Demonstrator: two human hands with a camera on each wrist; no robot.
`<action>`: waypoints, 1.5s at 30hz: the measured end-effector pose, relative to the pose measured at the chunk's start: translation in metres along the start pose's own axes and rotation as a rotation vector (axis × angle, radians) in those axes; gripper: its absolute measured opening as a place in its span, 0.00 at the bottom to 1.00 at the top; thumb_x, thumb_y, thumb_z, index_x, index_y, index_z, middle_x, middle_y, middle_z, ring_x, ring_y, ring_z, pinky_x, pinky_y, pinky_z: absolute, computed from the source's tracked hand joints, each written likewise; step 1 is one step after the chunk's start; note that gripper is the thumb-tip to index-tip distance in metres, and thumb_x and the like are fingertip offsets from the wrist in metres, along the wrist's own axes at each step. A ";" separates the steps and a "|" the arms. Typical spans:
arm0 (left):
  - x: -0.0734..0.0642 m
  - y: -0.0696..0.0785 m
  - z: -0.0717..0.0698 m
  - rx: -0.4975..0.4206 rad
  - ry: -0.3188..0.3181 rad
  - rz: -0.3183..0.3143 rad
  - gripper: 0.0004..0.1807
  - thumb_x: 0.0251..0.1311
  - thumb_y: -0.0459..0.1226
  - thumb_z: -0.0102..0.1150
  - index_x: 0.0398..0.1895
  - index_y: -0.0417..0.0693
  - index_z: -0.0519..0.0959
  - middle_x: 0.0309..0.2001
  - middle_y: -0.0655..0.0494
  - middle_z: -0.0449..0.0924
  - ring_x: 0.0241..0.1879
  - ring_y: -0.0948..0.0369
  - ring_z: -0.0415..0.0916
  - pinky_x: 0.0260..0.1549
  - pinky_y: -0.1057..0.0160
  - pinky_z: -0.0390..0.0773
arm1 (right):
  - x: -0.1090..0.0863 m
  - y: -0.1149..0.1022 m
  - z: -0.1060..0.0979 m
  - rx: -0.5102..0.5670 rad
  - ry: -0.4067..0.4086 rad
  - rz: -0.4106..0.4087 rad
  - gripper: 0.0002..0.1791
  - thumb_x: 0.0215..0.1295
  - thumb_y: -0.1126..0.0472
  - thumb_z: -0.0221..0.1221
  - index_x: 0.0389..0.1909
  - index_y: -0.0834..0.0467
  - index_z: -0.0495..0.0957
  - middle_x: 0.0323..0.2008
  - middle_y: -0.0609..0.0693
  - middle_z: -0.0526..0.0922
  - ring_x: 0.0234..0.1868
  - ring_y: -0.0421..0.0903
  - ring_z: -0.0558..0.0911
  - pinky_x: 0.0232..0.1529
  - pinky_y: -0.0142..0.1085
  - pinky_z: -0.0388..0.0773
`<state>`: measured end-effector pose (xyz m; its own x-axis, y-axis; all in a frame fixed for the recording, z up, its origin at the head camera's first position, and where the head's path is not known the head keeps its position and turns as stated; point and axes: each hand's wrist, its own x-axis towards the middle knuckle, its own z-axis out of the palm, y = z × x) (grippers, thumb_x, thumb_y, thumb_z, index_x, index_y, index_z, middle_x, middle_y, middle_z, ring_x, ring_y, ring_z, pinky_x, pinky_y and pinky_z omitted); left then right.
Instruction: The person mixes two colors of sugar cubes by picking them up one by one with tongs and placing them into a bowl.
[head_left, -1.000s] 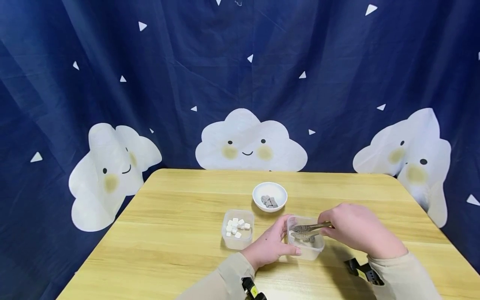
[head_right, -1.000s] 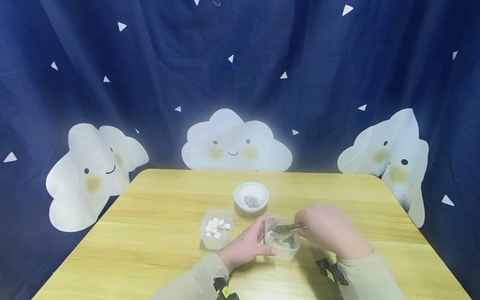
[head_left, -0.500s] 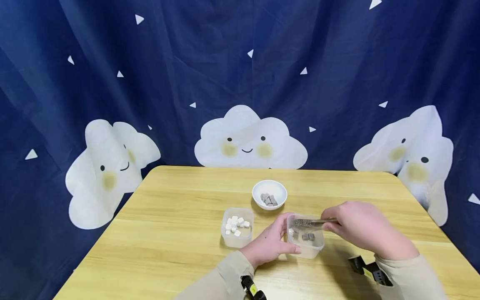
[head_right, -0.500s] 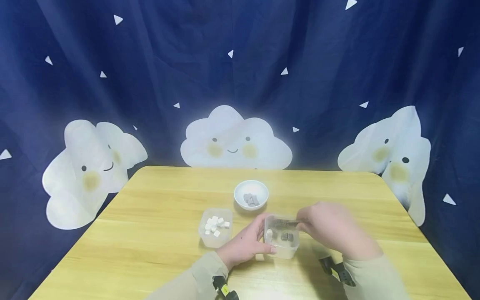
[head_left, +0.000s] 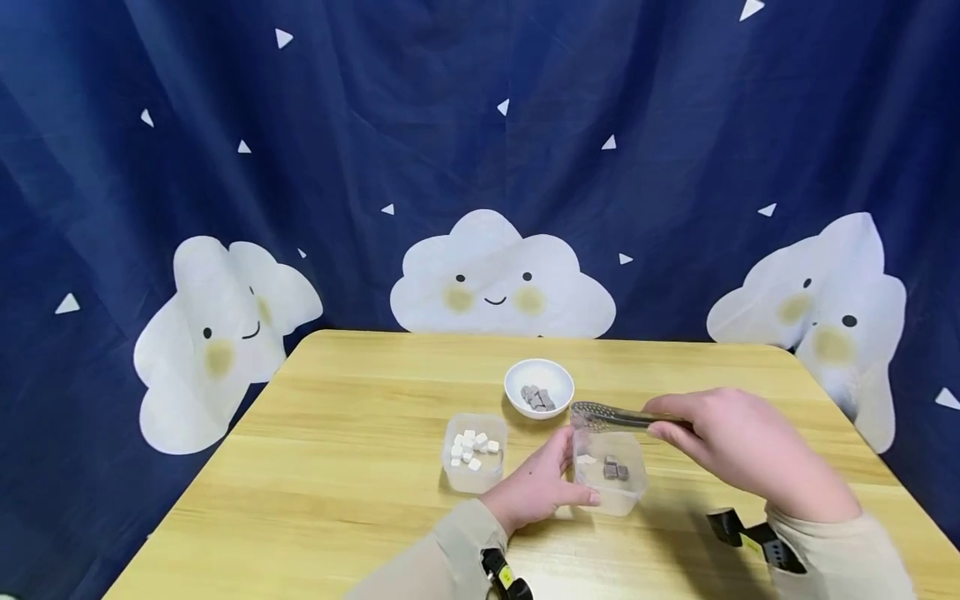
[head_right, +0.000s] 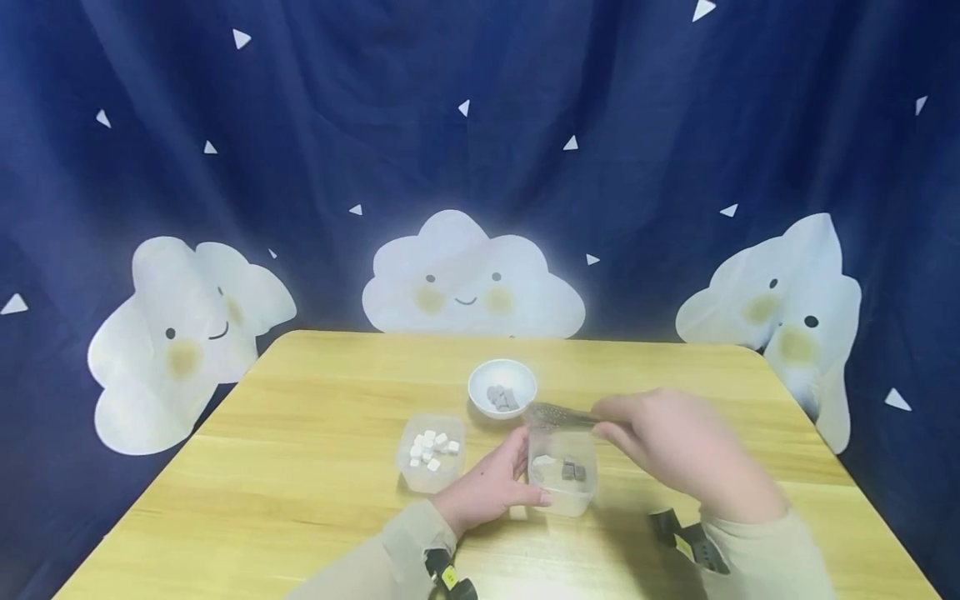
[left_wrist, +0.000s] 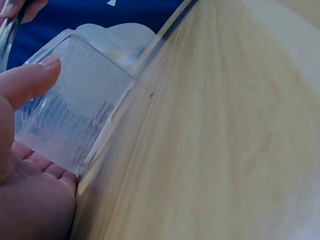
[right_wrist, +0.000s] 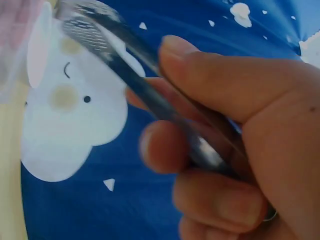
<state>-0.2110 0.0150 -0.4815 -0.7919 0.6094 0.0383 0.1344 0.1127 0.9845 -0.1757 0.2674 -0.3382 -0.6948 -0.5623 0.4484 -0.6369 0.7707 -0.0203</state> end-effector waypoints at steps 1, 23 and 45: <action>0.001 0.000 0.000 -0.013 -0.009 0.013 0.53 0.53 0.36 0.74 0.79 0.55 0.52 0.75 0.57 0.62 0.73 0.63 0.56 0.72 0.61 0.54 | 0.001 0.000 0.003 -0.004 0.017 0.005 0.09 0.60 0.54 0.70 0.42 0.43 0.86 0.34 0.31 0.85 0.30 0.31 0.81 0.29 0.40 0.81; 0.005 -0.004 -0.002 -0.029 -0.042 0.074 0.48 0.53 0.32 0.73 0.75 0.58 0.57 0.69 0.63 0.69 0.71 0.66 0.61 0.70 0.66 0.57 | 0.014 0.009 0.063 -0.013 0.057 0.202 0.06 0.66 0.52 0.67 0.42 0.46 0.85 0.26 0.37 0.81 0.20 0.38 0.72 0.20 0.43 0.71; 0.002 0.002 -0.002 -0.043 -0.038 0.050 0.47 0.55 0.33 0.73 0.75 0.59 0.57 0.70 0.60 0.68 0.72 0.64 0.59 0.71 0.65 0.55 | 0.014 0.006 0.059 -0.011 0.015 0.227 0.10 0.64 0.52 0.68 0.43 0.49 0.85 0.30 0.43 0.85 0.22 0.41 0.76 0.20 0.46 0.74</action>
<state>-0.2130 0.0149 -0.4793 -0.7615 0.6431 0.0814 0.1466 0.0486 0.9880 -0.2085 0.2464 -0.3851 -0.8148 -0.3699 0.4465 -0.4611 0.8802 -0.1123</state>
